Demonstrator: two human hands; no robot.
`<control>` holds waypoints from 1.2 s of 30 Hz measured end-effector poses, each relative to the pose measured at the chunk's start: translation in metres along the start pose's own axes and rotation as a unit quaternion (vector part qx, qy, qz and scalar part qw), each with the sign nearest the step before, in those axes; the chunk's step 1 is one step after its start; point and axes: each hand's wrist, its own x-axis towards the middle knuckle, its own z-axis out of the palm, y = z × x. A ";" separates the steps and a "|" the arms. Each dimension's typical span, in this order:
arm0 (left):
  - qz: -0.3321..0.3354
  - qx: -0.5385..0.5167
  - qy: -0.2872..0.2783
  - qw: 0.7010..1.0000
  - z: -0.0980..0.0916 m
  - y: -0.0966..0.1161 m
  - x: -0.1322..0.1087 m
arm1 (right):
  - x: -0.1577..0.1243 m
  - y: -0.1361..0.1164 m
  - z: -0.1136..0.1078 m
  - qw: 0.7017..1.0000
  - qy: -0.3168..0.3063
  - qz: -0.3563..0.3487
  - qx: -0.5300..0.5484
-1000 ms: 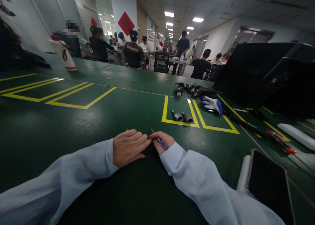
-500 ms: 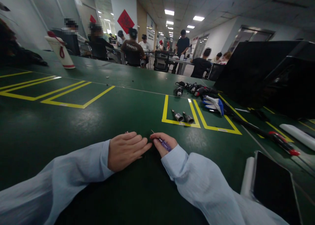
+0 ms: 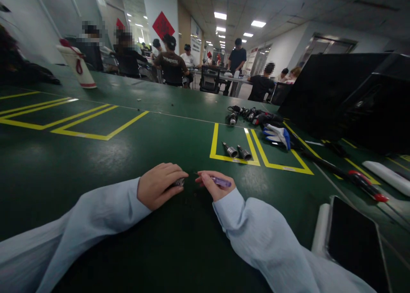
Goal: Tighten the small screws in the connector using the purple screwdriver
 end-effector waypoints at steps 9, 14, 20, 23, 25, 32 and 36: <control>-0.101 -0.086 0.013 0.991 0.010 -0.007 0.000 | 0.001 -0.019 -0.009 0.975 -0.085 0.195 0.059; -0.104 -0.066 0.014 0.992 0.013 -0.005 -0.001 | -0.003 -0.018 -0.008 0.978 -0.092 0.183 0.029; -0.098 -0.034 0.019 0.994 0.012 -0.009 -0.001 | -0.003 -0.017 -0.009 0.980 -0.098 0.170 0.025; -0.074 -0.019 0.025 0.997 0.007 -0.003 -0.001 | -0.002 -0.015 -0.009 0.980 -0.103 0.167 0.022; -0.066 -0.024 0.036 0.997 0.002 0.008 -0.002 | -0.002 -0.015 -0.009 0.980 -0.106 0.166 0.023; 0.018 -0.103 -0.027 0.994 -0.003 0.055 -0.016 | -0.002 -0.015 -0.010 0.979 -0.113 0.168 0.013; 0.012 -0.122 -0.041 0.992 -0.001 0.061 -0.021 | -0.003 -0.014 -0.011 0.979 -0.122 0.166 0.000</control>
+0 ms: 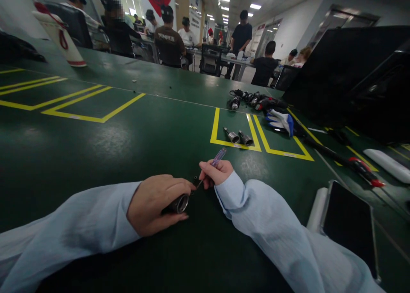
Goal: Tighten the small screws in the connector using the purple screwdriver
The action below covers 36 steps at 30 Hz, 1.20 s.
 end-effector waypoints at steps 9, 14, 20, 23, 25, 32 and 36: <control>0.006 0.010 -0.009 1.000 -0.002 0.001 -0.003 | 0.000 0.000 -0.002 1.000 0.003 -0.015 0.011; -0.033 0.018 0.032 0.999 -0.005 -0.004 -0.002 | -0.002 0.000 -0.002 1.000 -0.011 -0.019 0.004; -0.065 0.033 0.076 0.994 -0.006 -0.010 0.002 | -0.007 0.001 0.002 0.996 -0.019 -0.053 -0.074; -0.071 0.080 0.121 0.987 -0.006 -0.016 0.003 | -0.013 -0.004 0.003 0.976 -0.038 -0.125 -0.176; -0.085 0.092 0.143 0.982 -0.006 -0.021 0.004 | -0.018 -0.008 0.005 0.949 -0.053 -0.185 -0.249; -0.178 -0.088 0.150 0.968 -0.002 -0.038 0.002 | -0.016 -0.008 0.009 0.958 0.016 -0.113 -0.264; -0.236 -0.243 0.184 0.923 0.002 -0.046 0.002 | -0.012 -0.005 0.008 0.977 0.030 -0.039 -0.206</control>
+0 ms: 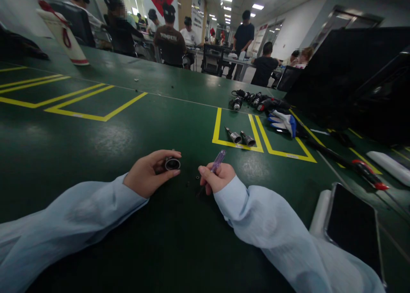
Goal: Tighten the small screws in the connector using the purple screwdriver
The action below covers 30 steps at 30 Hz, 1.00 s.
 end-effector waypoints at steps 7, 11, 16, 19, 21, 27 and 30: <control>-0.038 -0.074 0.005 0.997 0.000 0.001 0.002 | -0.003 0.003 0.007 0.996 -0.009 -0.004 0.094; -0.059 -0.102 0.017 0.993 -0.001 0.001 0.002 | -0.003 0.004 0.009 0.974 -0.008 -0.045 0.223; -0.085 -0.128 0.040 0.987 0.000 0.002 0.002 | -0.005 0.000 0.007 0.966 0.004 -0.233 0.116; -0.084 -0.142 0.041 0.985 0.000 0.004 0.002 | -0.005 -0.003 0.007 0.953 0.006 -0.302 0.020; -0.080 -0.150 0.047 0.984 0.001 0.006 0.002 | -0.005 -0.002 0.009 0.946 0.013 -0.324 -0.003; -0.066 -0.144 0.077 0.984 0.002 0.010 0.002 | -0.006 0.002 0.015 0.925 0.011 -0.375 -0.056; -0.079 -0.138 0.081 0.984 0.002 0.011 0.002 | -0.007 0.002 0.016 0.917 -0.008 -0.391 -0.078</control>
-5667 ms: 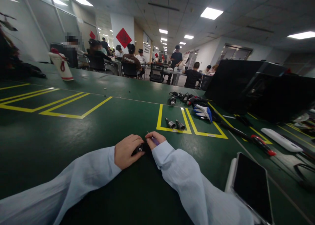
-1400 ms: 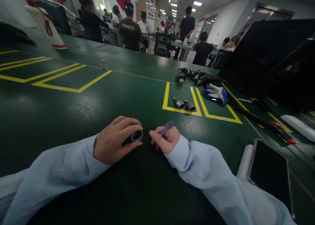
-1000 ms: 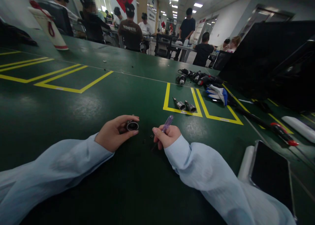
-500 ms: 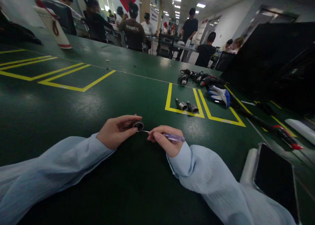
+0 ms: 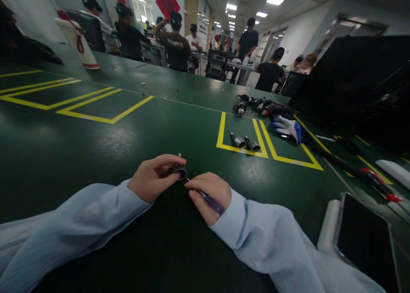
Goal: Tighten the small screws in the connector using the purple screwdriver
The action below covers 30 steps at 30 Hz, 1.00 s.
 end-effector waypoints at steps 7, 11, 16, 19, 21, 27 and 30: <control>-0.024 -0.001 0.013 1.000 0.000 0.004 -0.001 | -0.001 -0.005 -0.001 1.000 -0.020 -0.014 -0.009; -0.029 -0.003 0.021 0.999 0.001 0.005 -0.001 | -0.001 -0.008 -0.002 0.999 -0.041 -0.008 -0.026; -0.023 0.020 0.011 0.999 0.000 0.003 -0.002 | -0.001 -0.011 -0.007 1.000 0.002 0.003 0.011; -0.023 0.030 -0.012 0.999 -0.002 -0.002 -0.002 | -0.001 -0.007 -0.009 0.986 0.133 0.076 0.063; -0.019 0.032 -0.031 0.999 -0.003 -0.005 -0.001 | 0.000 -0.001 -0.009 0.955 0.191 0.196 0.114; -0.010 0.034 -0.058 0.998 -0.003 -0.004 -0.001 | 0.005 0.013 -0.003 0.878 0.271 0.345 0.189; -0.009 0.041 -0.059 0.997 -0.002 -0.002 -0.001 | 0.005 0.012 -0.002 0.885 0.273 0.333 0.175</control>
